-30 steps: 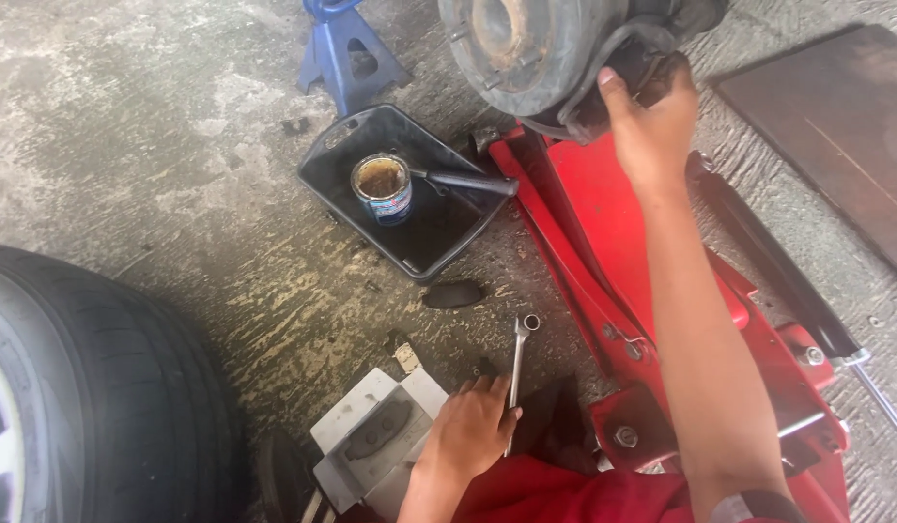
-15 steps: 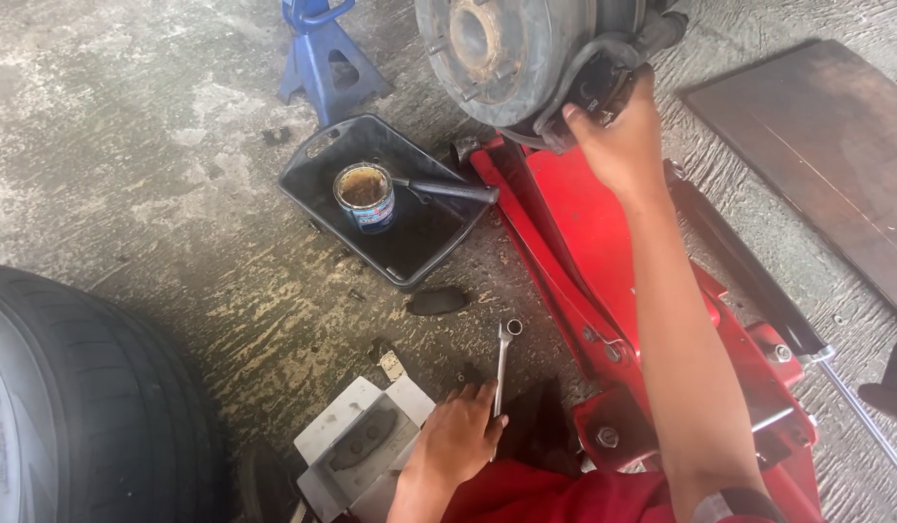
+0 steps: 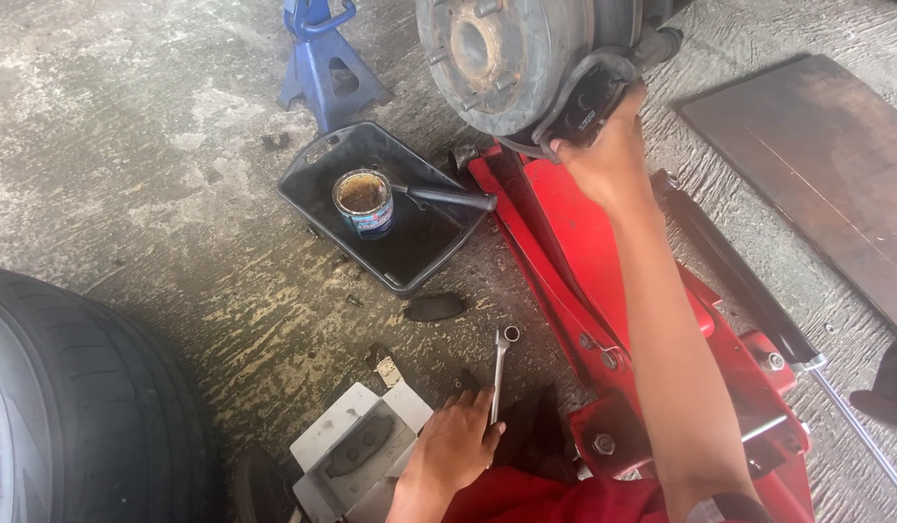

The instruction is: The person removes old brake pads from the caliper assembly and replaces them with new ones. They handle the brake pads and the caliper, positioning the new pads into the assembly while sitting on the floor.

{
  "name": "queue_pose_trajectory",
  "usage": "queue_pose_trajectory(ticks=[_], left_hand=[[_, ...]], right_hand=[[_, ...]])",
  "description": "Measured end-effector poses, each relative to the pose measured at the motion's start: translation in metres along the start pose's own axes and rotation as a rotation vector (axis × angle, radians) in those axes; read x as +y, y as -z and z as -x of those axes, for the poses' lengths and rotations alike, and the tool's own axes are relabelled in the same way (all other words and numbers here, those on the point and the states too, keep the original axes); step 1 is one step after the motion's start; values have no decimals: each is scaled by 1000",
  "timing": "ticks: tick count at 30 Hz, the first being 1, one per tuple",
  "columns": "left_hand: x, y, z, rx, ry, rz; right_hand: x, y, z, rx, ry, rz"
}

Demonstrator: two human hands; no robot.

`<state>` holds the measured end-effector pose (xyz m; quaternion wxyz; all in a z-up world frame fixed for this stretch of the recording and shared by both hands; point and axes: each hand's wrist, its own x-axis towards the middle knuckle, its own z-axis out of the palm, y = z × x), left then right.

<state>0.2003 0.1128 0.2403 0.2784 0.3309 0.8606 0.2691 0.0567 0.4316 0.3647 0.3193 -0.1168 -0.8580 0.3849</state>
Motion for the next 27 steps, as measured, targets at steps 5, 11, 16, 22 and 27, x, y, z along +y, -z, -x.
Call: queue_pose_trajectory(ticks=[5, 11, 16, 22, 27], left_hand=[[1, 1, 0, -12, 10, 0], [-1, -2, -1, 3, -15, -9], [2, 3, 2, 20, -6, 32], [-5, -3, 0, 18, -19, -1], [-5, 0, -2, -48, 10, -38]], right_hand=[[25, 2, -3, -60, -22, 151], [24, 4, -3, -133, 59, 177], [-7, 20, -1, -242, -247, 21], [18, 29, -6, -278, -203, 8], [22, 27, -1, -210, -215, 101]])
